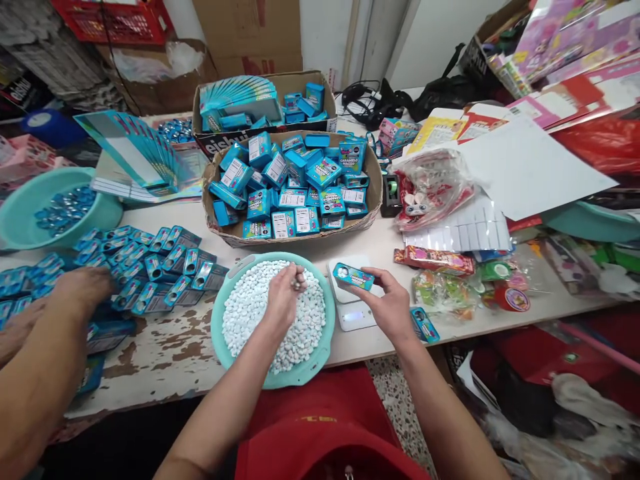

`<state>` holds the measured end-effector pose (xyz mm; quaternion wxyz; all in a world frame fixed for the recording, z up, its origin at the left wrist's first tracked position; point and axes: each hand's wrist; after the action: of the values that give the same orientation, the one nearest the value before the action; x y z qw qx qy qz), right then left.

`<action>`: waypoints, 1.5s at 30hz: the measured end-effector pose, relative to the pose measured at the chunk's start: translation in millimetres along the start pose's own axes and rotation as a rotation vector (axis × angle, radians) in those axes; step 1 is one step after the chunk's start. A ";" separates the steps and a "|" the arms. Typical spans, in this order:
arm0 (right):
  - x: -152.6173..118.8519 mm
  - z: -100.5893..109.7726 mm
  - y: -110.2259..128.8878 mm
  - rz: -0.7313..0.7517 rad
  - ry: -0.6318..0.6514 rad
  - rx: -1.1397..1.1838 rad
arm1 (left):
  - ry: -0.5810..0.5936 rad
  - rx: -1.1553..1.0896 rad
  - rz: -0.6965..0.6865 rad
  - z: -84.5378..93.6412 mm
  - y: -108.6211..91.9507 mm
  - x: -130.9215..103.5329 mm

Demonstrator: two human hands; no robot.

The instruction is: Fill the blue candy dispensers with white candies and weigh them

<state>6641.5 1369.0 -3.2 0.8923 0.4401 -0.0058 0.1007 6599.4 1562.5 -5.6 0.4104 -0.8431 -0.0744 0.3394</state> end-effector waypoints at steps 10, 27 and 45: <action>4.4 -35.3 -68.8 -0.230 -0.062 0.178 | 0.066 0.984 -0.387 40.7 -13.5 0.9; -123.9 72.6 -109.0 -0.539 -0.651 -0.192 | 0.204 0.854 -0.274 -5.3 -1.7 18.9; -117.0 55.0 -127.6 -0.672 -0.498 -0.073 | 0.651 0.961 -0.380 -72.5 49.2 42.9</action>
<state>6554.8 1229.7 -81.1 0.8619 0.3965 -0.0811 -0.3056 6670.4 1501.2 -32.7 0.8000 -0.5960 0.0673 -0.0191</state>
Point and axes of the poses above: each hand's wrist, its own x-axis towards the middle knuckle, its own z-axis out of the back of the hand, y = z × x, and after that the axes turned 11 degrees about -x, right-handed
